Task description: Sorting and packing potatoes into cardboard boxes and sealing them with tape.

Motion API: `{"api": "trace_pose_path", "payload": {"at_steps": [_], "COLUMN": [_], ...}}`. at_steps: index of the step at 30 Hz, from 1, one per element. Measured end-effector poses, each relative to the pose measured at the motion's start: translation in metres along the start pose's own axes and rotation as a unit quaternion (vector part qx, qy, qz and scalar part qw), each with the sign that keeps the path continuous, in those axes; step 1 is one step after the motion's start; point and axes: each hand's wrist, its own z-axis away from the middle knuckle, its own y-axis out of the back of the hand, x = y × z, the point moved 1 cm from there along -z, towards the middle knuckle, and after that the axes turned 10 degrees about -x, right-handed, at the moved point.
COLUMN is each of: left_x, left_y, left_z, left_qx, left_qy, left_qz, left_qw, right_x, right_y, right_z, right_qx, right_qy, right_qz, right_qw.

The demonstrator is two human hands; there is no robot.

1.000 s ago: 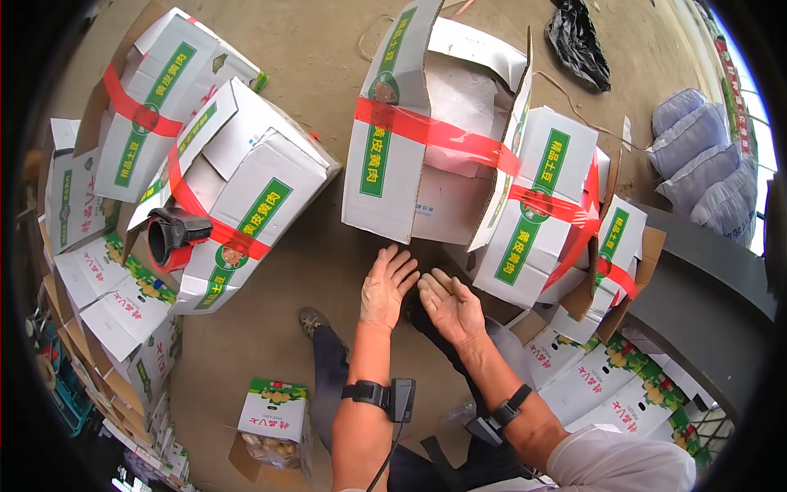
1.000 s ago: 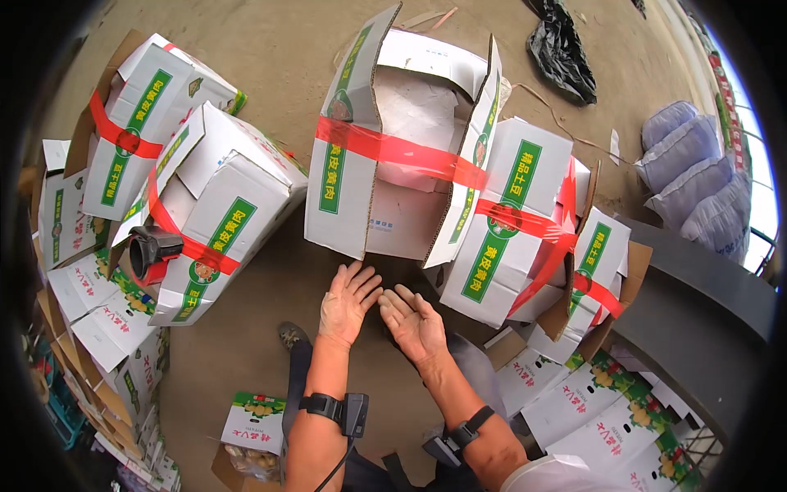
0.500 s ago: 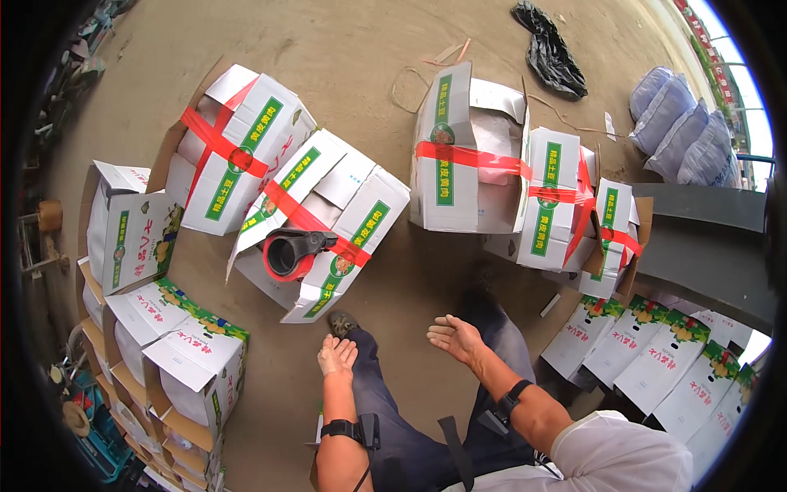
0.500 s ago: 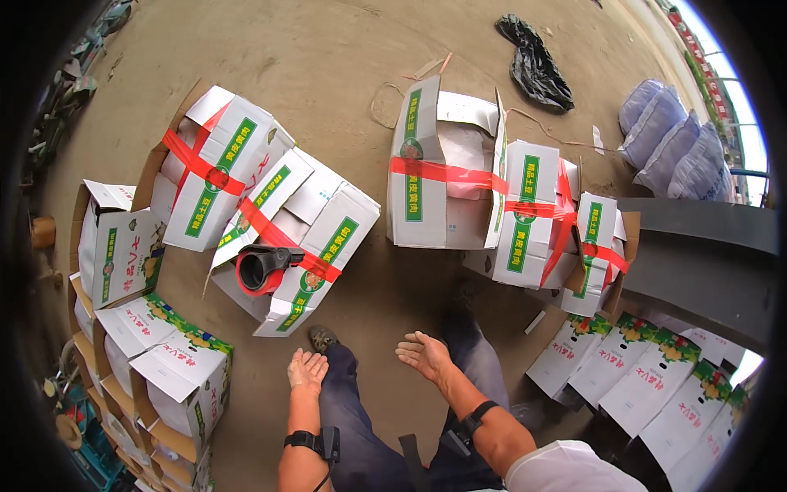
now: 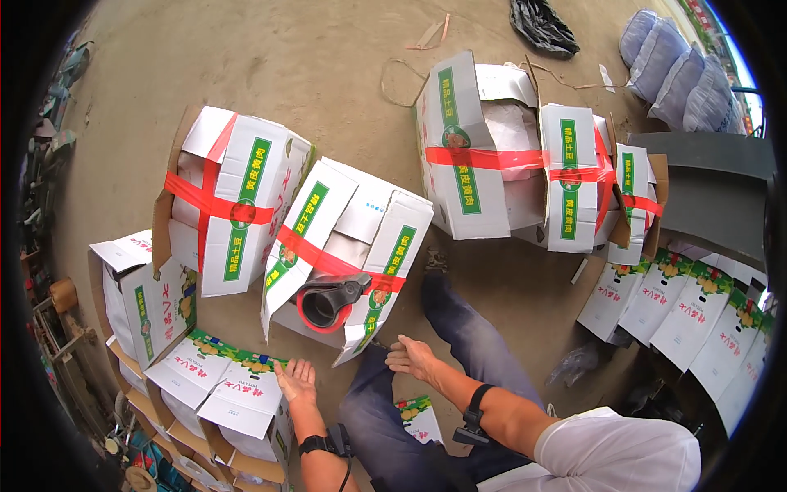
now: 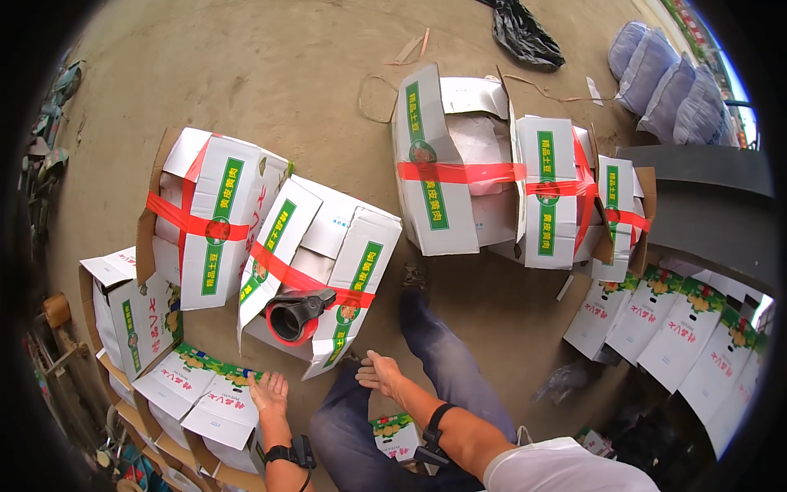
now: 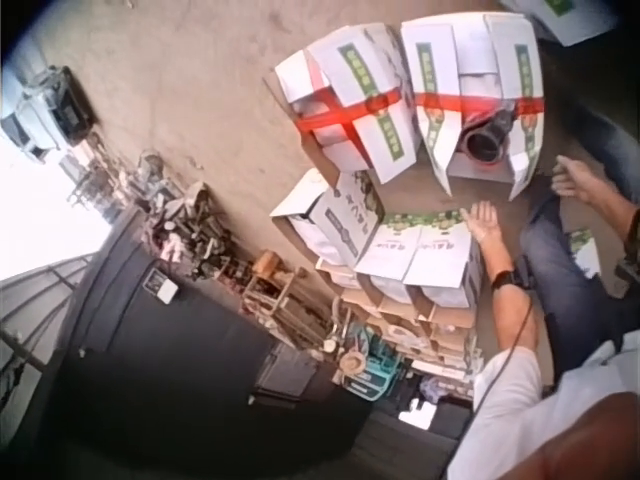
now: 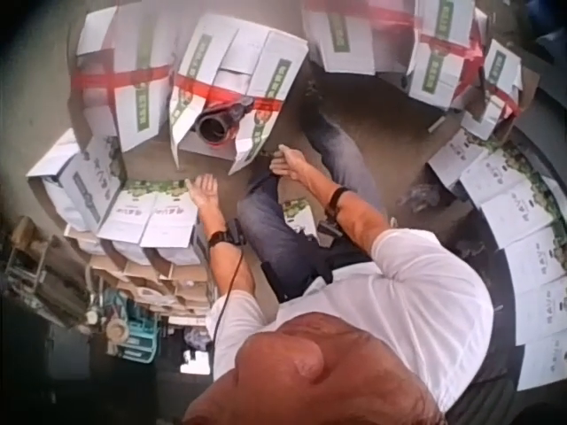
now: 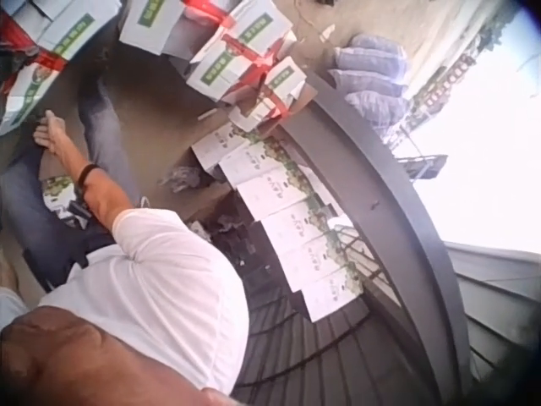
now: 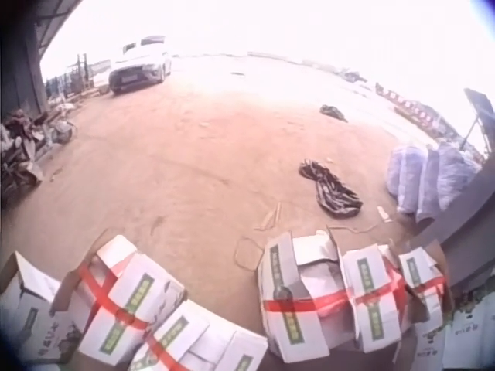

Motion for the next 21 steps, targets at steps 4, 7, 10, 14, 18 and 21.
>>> {"api": "trace_pose_path", "payload": {"at_steps": [4, 7, 10, 14, 18, 21], "left_x": [0.028, 0.036, 0.051, 0.043, 0.045, 0.043], "left_y": [0.010, -0.042, -0.076, -0.082, -0.073, -0.087], "left_z": [-0.055, -0.085, -0.096, -0.118, -0.123, -0.115], "left_qx": [-0.051, -0.070, -0.229, -0.149, -0.120, -0.084], "left_qy": [-0.023, -0.005, -0.063, -0.071, -0.090, -0.111], "left_qz": [0.048, 0.084, 0.132, 0.116, 0.053, 0.032], "left_qw": [0.997, 0.994, 0.962, 0.980, 0.987, 0.990], "right_x": [0.010, 0.021, 0.037, 0.042, 0.021, -0.001], "right_y": [-0.008, -0.001, -0.020, -0.039, -0.049, -0.049], "right_z": [-0.039, -0.081, -0.111, -0.150, -0.155, -0.149], "right_qx": [0.029, 0.053, 0.025, -0.086, -0.060, -0.042], "right_qy": [-0.042, -0.070, -0.070, 0.055, 0.074, 0.105], "right_qz": [-0.048, -0.114, -0.183, -0.344, -0.397, -0.374], "right_qw": [0.998, 0.990, 0.980, 0.933, 0.913, 0.921]}}
